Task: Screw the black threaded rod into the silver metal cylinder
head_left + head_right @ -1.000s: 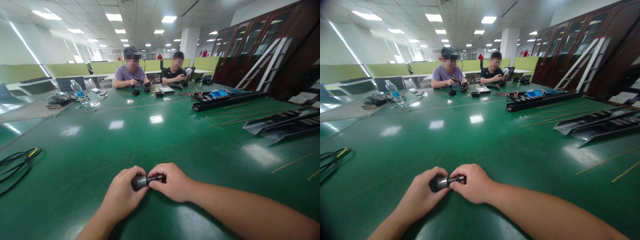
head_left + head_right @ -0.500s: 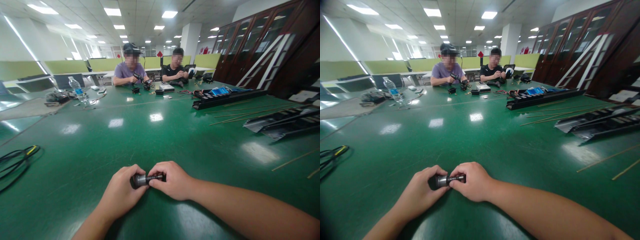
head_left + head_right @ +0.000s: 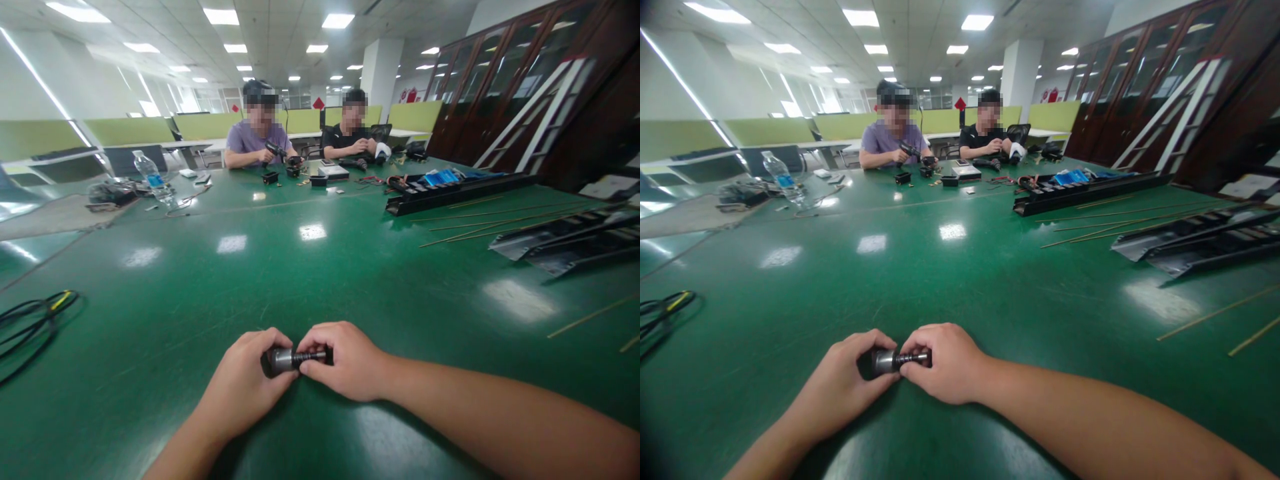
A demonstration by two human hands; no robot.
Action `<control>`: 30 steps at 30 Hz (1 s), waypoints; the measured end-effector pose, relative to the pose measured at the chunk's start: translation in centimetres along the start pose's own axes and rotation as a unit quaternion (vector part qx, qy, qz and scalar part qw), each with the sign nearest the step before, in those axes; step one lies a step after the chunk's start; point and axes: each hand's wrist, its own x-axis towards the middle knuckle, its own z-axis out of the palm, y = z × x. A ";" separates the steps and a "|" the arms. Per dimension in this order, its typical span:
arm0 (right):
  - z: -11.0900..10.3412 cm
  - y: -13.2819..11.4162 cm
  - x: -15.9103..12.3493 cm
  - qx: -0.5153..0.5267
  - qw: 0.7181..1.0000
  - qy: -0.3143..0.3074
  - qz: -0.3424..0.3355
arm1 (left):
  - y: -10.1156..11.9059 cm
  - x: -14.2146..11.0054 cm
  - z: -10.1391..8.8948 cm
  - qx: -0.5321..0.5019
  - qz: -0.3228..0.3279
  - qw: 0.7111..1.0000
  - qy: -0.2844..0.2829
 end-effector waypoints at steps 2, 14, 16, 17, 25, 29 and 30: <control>0.0 0.0 0.0 -0.001 1.000 0.000 -0.002 | -0.1 0.0 0.0 -0.003 0.004 1.000 -0.003; -0.1 0.0 0.0 0.011 1.000 0.002 0.000 | -0.1 -0.1 -0.2 -0.005 0.000 1.000 0.004; 0.0 0.1 0.0 0.011 1.000 0.005 0.002 | -0.1 0.0 -0.3 -0.001 -0.004 1.000 0.005; 0.0 0.2 0.0 0.011 1.000 0.006 0.003 | -0.2 0.0 -0.3 0.000 -0.006 1.000 0.006; 0.1 0.3 0.0 0.014 1.000 0.007 0.004 | -0.3 -0.1 -0.4 0.003 -0.010 1.000 0.012; 0.2 0.3 0.0 0.015 1.000 0.007 0.007 | -0.3 -0.1 -0.4 0.005 -0.008 1.000 0.012; 0.2 0.3 -0.1 0.015 1.000 0.008 0.007 | -0.3 -0.1 -0.4 0.006 -0.008 1.000 0.012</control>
